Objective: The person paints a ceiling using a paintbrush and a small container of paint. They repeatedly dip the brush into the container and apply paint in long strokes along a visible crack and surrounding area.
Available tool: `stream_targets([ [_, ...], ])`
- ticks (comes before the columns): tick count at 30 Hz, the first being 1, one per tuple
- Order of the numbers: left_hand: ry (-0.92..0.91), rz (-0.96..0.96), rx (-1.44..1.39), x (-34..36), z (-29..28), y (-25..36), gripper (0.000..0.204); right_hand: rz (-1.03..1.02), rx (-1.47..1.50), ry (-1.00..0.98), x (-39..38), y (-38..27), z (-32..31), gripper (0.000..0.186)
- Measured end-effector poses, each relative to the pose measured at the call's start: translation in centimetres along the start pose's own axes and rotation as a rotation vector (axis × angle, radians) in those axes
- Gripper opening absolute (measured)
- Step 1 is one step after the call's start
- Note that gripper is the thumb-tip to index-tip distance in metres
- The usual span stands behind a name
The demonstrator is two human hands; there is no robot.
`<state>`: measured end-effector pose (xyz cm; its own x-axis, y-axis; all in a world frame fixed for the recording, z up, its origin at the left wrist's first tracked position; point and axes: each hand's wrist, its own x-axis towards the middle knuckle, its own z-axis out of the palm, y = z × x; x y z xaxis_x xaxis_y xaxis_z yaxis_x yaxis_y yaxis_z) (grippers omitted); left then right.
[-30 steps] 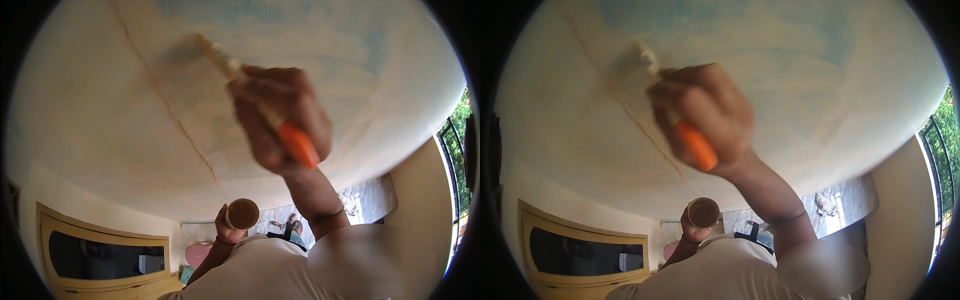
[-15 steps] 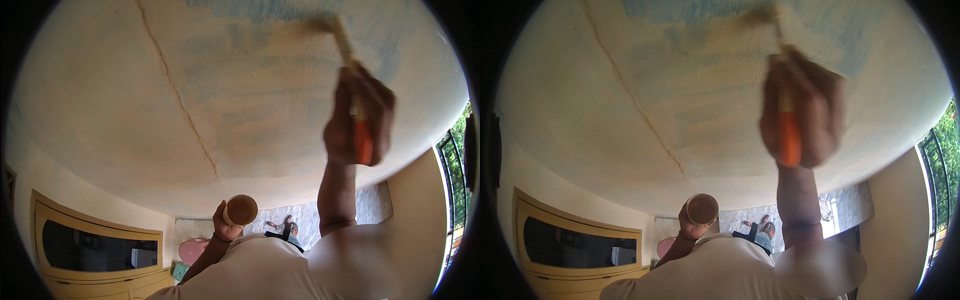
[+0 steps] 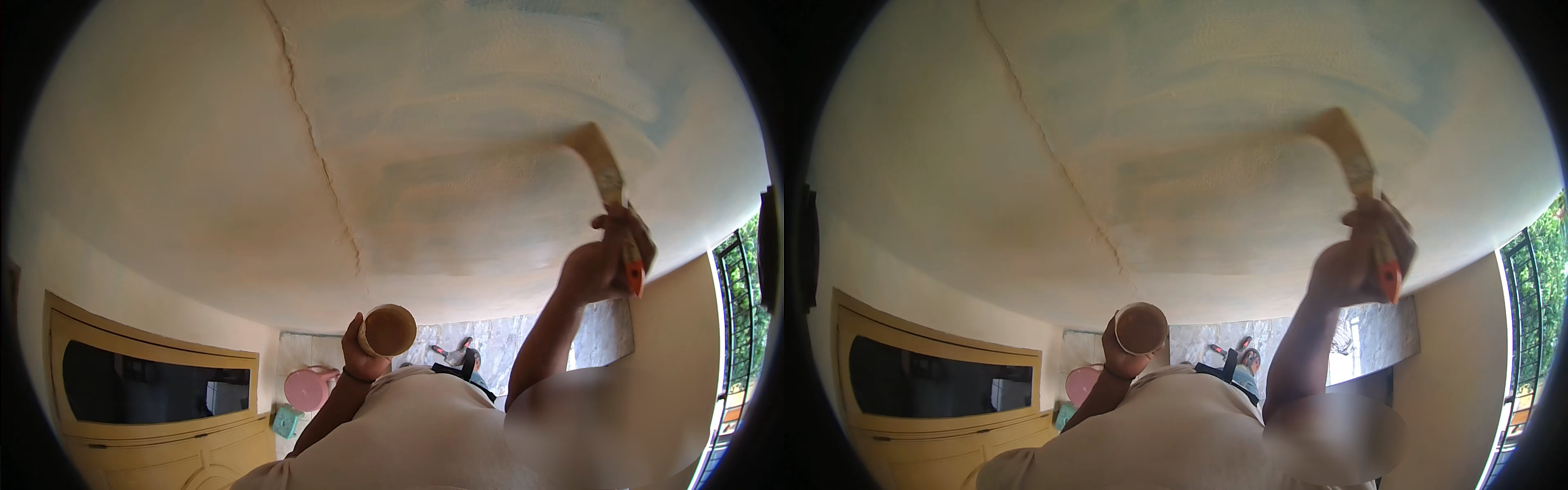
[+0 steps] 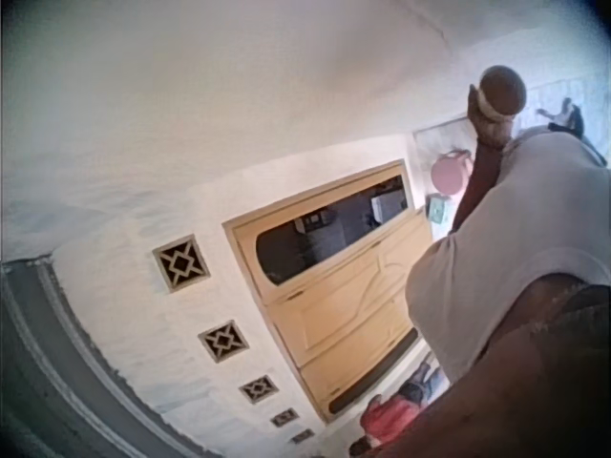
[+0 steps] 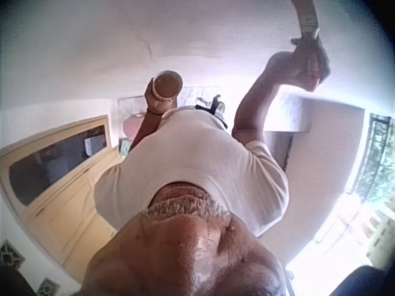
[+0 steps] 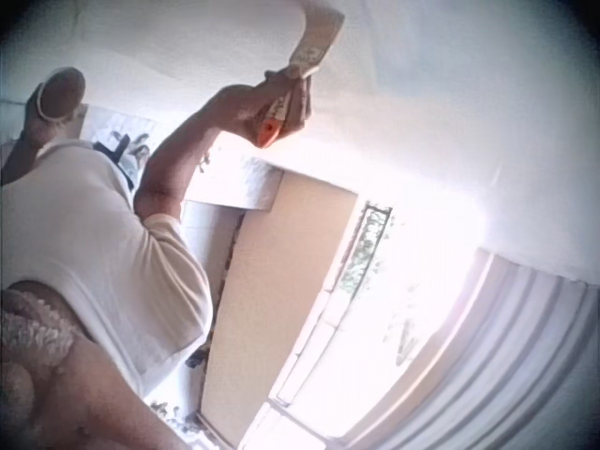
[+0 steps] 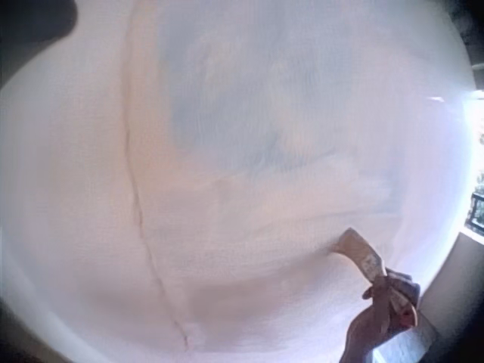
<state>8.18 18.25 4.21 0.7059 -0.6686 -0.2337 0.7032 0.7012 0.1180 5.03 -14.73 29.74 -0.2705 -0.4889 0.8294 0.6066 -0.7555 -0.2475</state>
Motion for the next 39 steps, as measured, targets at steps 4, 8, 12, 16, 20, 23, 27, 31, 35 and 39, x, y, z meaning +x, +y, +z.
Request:
stream_targets([
  [4, 0.062, -0.002, 0.08, 0.4, -1.4, 0.2, 0.058, -0.224, -0.473, 0.009, -0.2, -0.9, 0.2, 0.005],
  [8, -0.017, -0.064, 0.037, 0.7, -0.4, 0.7, 0.055, -0.336, -0.375, -0.476, -7.4, -4.1, 5.0, 0.018],
  [12, 0.016, -0.047, 0.026, 0.7, 1.9, 0.0, 0.053, -0.303, -0.036, -0.772, -11.0, -6.4, 6.4, 0.028],
  [16, 0.002, -0.043, 0.014, 0.2, -0.3, 0.5, 0.052, -0.142, 0.009, -0.805, -9.0, -3.9, 5.9, 0.022],
  [20, 0.041, 0.009, -0.022, -0.2, -0.4, 0.8, 0.052, -0.098, -0.075, -0.46, -4.7, -2.2, 4.0, 0.02],
  [23, -0.037, 0.039, -0.03, -0.5, -0.6, 0.5, 0.053, -0.432, -0.364, -0.425, -4.2, -3.4, 3.2, 0.029],
  [27, -0.034, -0.003, -0.11, -0.2, -1.0, 1.0, 0.054, -0.415, -0.32, -0.798, -9.9, -4.9, 5.5, 0.017],
  [31, -0.023, 0.015, -0.101, -0.3, -0.4, 1.2, 0.055, -0.322, 0.0, -1.047, -11.9, -6.7, 6.4, 0.024],
  [35, -0.024, 0.032, -0.074, -0.2, -1.0, 1.6, 0.056, -0.257, 0.057, -1.088, -7.8, -4.3, 8.8, 0.027],
  [39, -0.016, 0.043, -0.117, -0.8, -0.8, 1.9, 0.058, -0.39, 0.134, -0.854, 0.2, -4.2, 12.6, 0.022],
])
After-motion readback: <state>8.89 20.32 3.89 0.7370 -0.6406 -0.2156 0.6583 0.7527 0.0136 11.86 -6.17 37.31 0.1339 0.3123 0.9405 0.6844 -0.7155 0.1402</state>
